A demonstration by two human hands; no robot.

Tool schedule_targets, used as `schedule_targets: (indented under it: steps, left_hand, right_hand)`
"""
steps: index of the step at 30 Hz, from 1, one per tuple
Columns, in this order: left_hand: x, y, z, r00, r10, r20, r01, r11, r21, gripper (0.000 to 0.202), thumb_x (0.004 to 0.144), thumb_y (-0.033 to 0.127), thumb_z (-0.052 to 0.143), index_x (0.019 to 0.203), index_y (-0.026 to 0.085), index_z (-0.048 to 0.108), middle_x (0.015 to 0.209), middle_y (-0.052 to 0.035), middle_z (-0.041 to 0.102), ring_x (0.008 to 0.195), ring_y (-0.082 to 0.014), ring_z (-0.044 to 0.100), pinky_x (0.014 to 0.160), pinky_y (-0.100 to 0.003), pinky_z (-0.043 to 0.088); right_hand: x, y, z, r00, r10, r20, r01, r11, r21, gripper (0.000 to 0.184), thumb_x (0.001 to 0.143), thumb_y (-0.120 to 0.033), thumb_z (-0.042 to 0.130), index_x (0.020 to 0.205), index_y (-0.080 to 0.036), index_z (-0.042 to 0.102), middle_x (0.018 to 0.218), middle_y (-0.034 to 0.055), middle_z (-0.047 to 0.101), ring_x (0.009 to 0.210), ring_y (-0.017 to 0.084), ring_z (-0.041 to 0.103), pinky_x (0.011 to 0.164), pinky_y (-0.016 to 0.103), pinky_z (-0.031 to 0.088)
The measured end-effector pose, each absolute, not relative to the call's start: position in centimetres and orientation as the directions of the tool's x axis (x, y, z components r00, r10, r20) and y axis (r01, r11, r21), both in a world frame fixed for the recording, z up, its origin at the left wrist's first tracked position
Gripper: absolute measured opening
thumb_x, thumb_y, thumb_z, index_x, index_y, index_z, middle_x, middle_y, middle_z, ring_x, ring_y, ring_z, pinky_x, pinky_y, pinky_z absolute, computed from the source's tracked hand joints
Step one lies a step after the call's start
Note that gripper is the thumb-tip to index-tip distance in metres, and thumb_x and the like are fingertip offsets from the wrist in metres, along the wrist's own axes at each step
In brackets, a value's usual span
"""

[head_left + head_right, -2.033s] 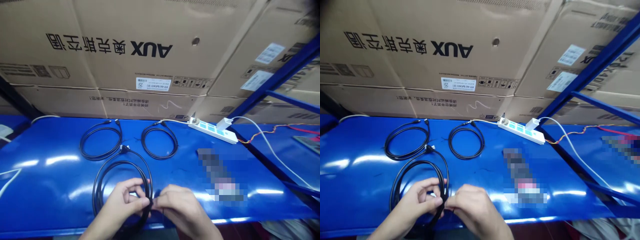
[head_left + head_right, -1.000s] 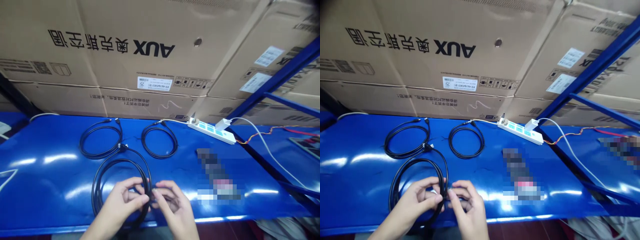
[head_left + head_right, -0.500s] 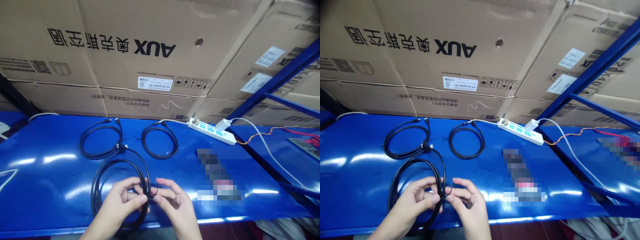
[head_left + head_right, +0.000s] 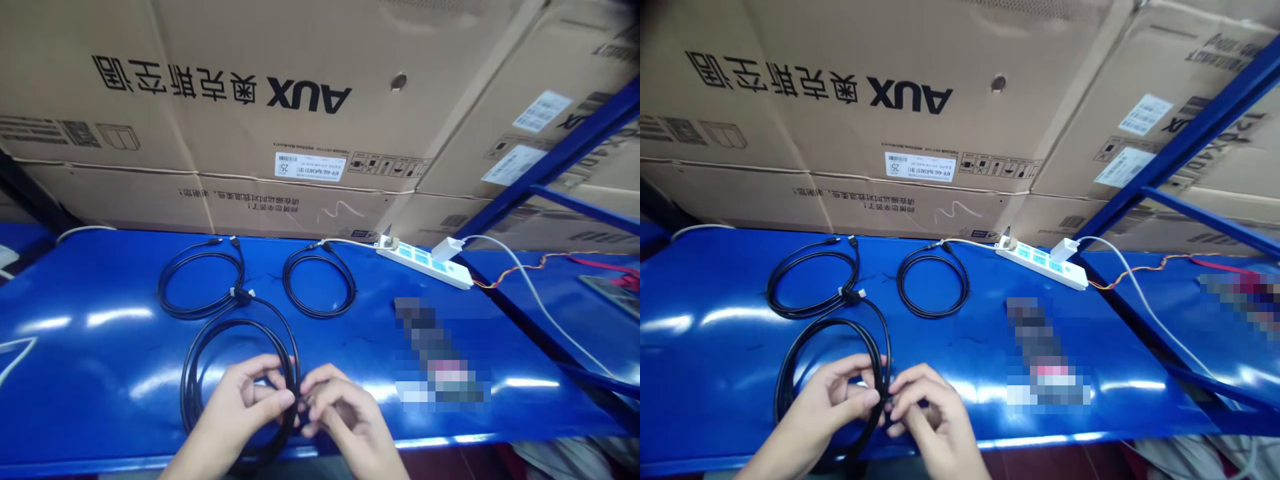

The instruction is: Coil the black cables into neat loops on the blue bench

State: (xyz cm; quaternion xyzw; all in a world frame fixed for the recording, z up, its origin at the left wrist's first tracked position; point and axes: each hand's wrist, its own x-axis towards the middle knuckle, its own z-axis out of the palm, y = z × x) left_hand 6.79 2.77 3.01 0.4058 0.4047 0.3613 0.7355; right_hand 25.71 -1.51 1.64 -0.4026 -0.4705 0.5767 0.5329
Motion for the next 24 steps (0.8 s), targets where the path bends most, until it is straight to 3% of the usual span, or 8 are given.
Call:
schedule_targets:
  steps: [2,5,11,16,18,20,22,24]
  left_hand:
    - [6.8,2.7,3.1,0.409,0.860,-0.305,-0.188,0.406,0.894,0.040,0.074,0.039,0.089,0.106,0.019,0.076,0.080,0.0015,0.067,0.065,-0.0160,0.069,0.064,-0.027,0.055]
    - [6.8,2.7,3.2,0.416,0.857,-0.305,-0.182,0.407,0.895,0.040,0.072,0.042,0.089,0.103,0.020,0.077,0.080,0.0003,0.068,0.065,-0.0166,0.070,0.064,-0.027,0.054]
    - [6.8,2.7,2.7,0.377,0.874,-0.306,-0.172,0.391,0.904,0.045,0.073,0.042,0.089,0.108,0.019,0.076,0.083,0.0005,0.067,0.064,-0.0156,0.069,0.063,-0.027,0.054]
    - [6.6,2.6,2.7,0.375,0.878,-0.296,-0.147,0.372,0.917,0.043,0.074,0.041,0.088,0.110,0.021,0.077,0.079,0.0012,0.067,0.067,-0.0155,0.068,0.064,-0.026,0.055]
    - [6.6,2.6,2.8,0.375,0.876,-0.302,-0.148,0.379,0.914,0.043,0.073,0.042,0.089,0.109,0.022,0.077,0.081,0.0013,0.067,0.067,-0.0153,0.068,0.064,-0.026,0.055]
    - [6.6,2.6,3.0,0.387,0.867,-0.314,-0.146,0.394,0.907,0.044,0.071,0.043,0.090,0.108,0.021,0.077,0.082,0.0007,0.068,0.065,-0.0153,0.069,0.064,-0.026,0.056]
    - [6.7,2.6,3.1,0.409,0.852,-0.326,-0.144,0.413,0.899,0.047,0.071,0.044,0.090,0.109,0.020,0.077,0.082,0.0004,0.068,0.064,-0.0161,0.070,0.064,-0.028,0.057]
    - [6.8,2.6,3.3,0.428,0.838,-0.339,-0.147,0.435,0.888,0.048,0.071,0.044,0.090,0.109,0.019,0.076,0.080,0.0009,0.067,0.064,-0.0172,0.071,0.065,-0.029,0.057]
  right_hand:
    - [25.5,-1.6,1.8,-0.116,0.992,-0.055,-0.303,-0.088,-0.949,0.018,0.092,-0.042,0.077,0.095,-0.024,0.078,0.097,0.0055,0.070,0.078,0.017,0.072,0.064,0.026,0.062]
    - [25.2,-1.4,1.9,-0.113,0.978,-0.174,-0.322,-0.201,-0.925,0.035,0.086,-0.049,0.082,0.106,-0.022,0.073,0.084,0.0029,0.069,0.076,0.018,0.073,0.063,0.026,0.061]
    - [25.3,-0.7,1.8,-0.205,0.938,-0.280,-0.253,-0.327,-0.910,0.049,0.075,-0.063,0.084,0.082,-0.016,0.071,0.067,0.0031,0.072,0.060,0.015,0.070,0.059,0.026,0.057]
    - [25.9,-1.1,1.3,-0.177,0.941,-0.290,-0.169,-0.319,-0.933,0.040,0.067,-0.053,0.094,0.084,-0.018,0.081,0.076,0.0044,0.077,0.061,0.014,0.069,0.057,0.022,0.052]
    - [26.2,-1.0,1.4,-0.161,0.974,-0.162,-0.092,-0.179,-0.980,0.030,0.075,-0.049,0.090,0.087,-0.021,0.083,0.078,0.0047,0.078,0.062,0.015,0.069,0.056,0.023,0.051]
    - [26.5,-0.8,1.7,-0.160,0.982,0.100,0.039,0.108,-0.993,0.020,0.085,-0.043,0.084,0.088,-0.024,0.085,0.075,0.0044,0.078,0.062,0.016,0.069,0.056,0.024,0.051]
    - [26.9,-0.4,2.1,-0.197,0.903,0.382,0.202,0.419,-0.885,0.011,0.092,-0.034,0.078,0.093,-0.026,0.084,0.073,0.0035,0.079,0.063,0.017,0.069,0.059,0.027,0.052]
    - [27.4,0.0,2.5,-0.257,0.792,0.554,0.328,0.611,-0.720,0.010,0.097,-0.024,0.072,0.102,-0.026,0.081,0.077,0.0026,0.080,0.066,0.016,0.069,0.063,0.028,0.052]
